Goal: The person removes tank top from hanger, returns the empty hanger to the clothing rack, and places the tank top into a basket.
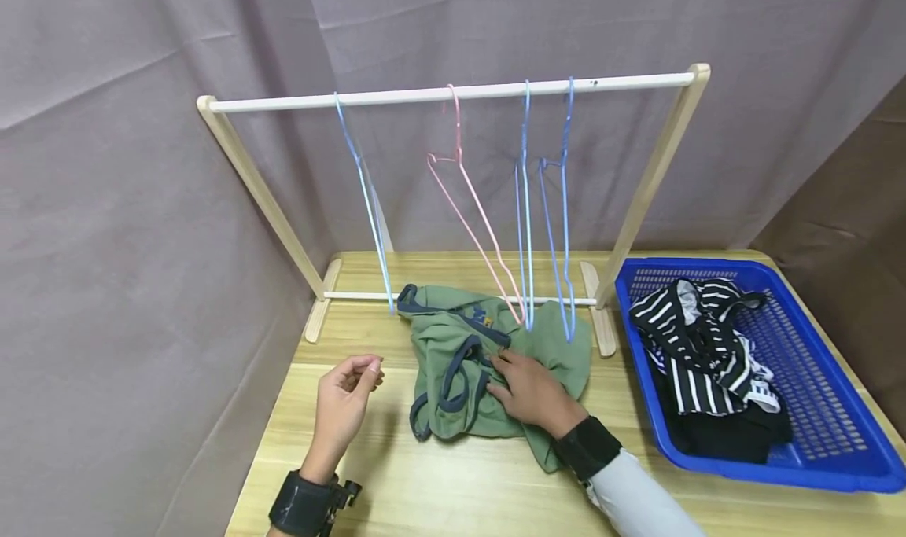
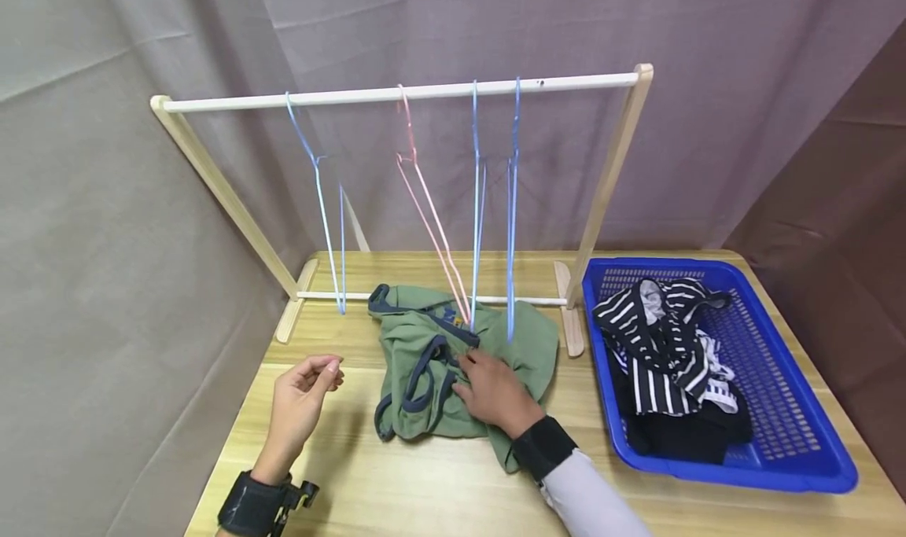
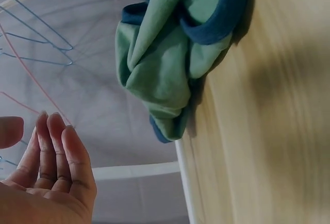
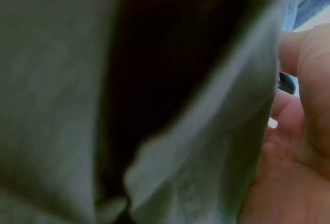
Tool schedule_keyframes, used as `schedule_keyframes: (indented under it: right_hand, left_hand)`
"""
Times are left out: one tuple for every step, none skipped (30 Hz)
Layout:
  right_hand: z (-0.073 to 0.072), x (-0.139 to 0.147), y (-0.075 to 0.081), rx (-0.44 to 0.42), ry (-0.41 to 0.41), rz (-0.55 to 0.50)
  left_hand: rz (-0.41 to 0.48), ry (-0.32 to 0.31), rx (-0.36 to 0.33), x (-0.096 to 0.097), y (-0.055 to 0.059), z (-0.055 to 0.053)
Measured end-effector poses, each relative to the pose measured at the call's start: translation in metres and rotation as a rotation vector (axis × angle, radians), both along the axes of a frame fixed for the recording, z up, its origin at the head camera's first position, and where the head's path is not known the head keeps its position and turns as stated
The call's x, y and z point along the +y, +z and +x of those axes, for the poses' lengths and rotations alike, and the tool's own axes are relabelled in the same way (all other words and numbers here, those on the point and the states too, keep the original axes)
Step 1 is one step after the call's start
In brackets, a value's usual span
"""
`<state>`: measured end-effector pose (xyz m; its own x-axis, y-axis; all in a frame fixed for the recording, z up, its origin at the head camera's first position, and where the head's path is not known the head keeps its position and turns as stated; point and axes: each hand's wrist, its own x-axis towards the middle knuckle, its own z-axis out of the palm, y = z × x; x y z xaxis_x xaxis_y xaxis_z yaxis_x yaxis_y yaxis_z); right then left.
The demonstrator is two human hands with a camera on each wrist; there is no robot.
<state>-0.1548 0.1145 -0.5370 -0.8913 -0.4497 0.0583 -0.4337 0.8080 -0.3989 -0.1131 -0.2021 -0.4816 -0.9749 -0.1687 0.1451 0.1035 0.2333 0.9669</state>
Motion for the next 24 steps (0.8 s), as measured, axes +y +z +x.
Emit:
schedule_keyframes:
  right_hand:
    - [0.001, 0.002, 0.001, 0.029, -0.011, -0.011]
    - [0.001, 0.004, 0.001, 0.077, -0.024, -0.021]
    - [0.002, 0.006, 0.001, 0.132, -0.041, -0.028]
    - [0.001, 0.008, 0.002, 0.194, -0.067, -0.039]
    - [0.0, 0.01, 0.002, 0.263, -0.099, -0.051]
    - [-0.002, 0.011, 0.002, 0.326, -0.141, -0.07]
    - [-0.003, 0.013, 0.003, 0.367, -0.192, -0.091]
    - [-0.006, 0.015, 0.004, 0.387, -0.246, -0.116]
    - [-0.008, 0.016, 0.005, 0.373, -0.302, -0.146]
    - [-0.01, 0.018, 0.007, 0.338, -0.359, -0.175]
    - [-0.012, 0.02, 0.008, 0.284, -0.413, -0.197]
    - [-0.013, 0.022, 0.01, 0.211, -0.466, -0.211]
    - [-0.015, 0.023, 0.011, 0.132, -0.51, -0.218]
    - [-0.017, 0.024, 0.012, 0.054, -0.546, -0.222]
    - [-0.019, 0.025, 0.013, -0.02, -0.57, -0.225]
    - [-0.021, 0.026, 0.014, -0.086, -0.586, -0.227]
    - [-0.023, 0.025, 0.015, -0.134, -0.59, -0.228]
    - [-0.024, 0.024, 0.016, -0.168, -0.586, -0.234]
    - [-0.026, 0.022, 0.017, -0.192, -0.579, -0.235]
    - [-0.027, 0.019, 0.019, -0.203, -0.57, -0.233]
    - [-0.028, 0.015, 0.02, -0.195, -0.557, -0.228]
    - [-0.029, 0.01, 0.022, -0.182, -0.542, -0.213]
    - [-0.03, 0.005, 0.023, -0.161, -0.525, -0.194]
    - [-0.031, -0.001, 0.026, -0.144, -0.513, -0.183]
  left_hand:
    - [-0.001, -0.01, -0.009, 0.001, -0.002, 0.001]
    - [-0.004, -0.018, -0.017, 0.001, -0.004, 0.002]
    - [-0.007, -0.026, -0.022, 0.002, -0.005, 0.003]
    - [-0.009, -0.032, -0.025, 0.002, -0.007, 0.003]
    - [-0.011, -0.036, -0.023, 0.001, -0.008, 0.004]
    - [-0.012, -0.036, -0.019, 0.001, -0.009, 0.005]
    - [-0.014, -0.036, -0.013, 0.0, -0.01, 0.006]
    - [-0.017, -0.034, -0.008, -0.001, -0.01, 0.006]
    - [-0.018, -0.033, -0.002, -0.002, -0.01, 0.007]
    - [-0.017, -0.032, 0.0, -0.002, -0.01, 0.007]
    - [-0.015, -0.031, -0.003, -0.002, -0.01, 0.008]
    - [-0.013, -0.033, -0.006, -0.002, -0.01, 0.008]
    - [-0.01, -0.037, -0.012, -0.002, -0.011, 0.008]
    - [-0.008, -0.039, -0.02, -0.001, -0.012, 0.009]
    - [-0.003, -0.043, -0.025, -0.001, -0.012, 0.009]
    - [0.003, -0.046, -0.033, 0.0, -0.013, 0.009]
    - [0.007, -0.05, -0.035, 0.001, -0.014, 0.009]
    - [0.01, -0.054, -0.036, 0.001, -0.014, 0.01]
    - [0.014, -0.056, -0.038, 0.002, -0.015, 0.01]
    - [0.017, -0.057, -0.037, 0.003, -0.016, 0.01]
    - [0.02, -0.061, -0.034, 0.004, -0.016, 0.011]
    - [0.021, -0.065, -0.032, 0.005, -0.017, 0.011]
    - [0.021, -0.071, -0.032, 0.006, -0.017, 0.011]
    - [0.021, -0.076, -0.035, 0.007, -0.018, 0.011]
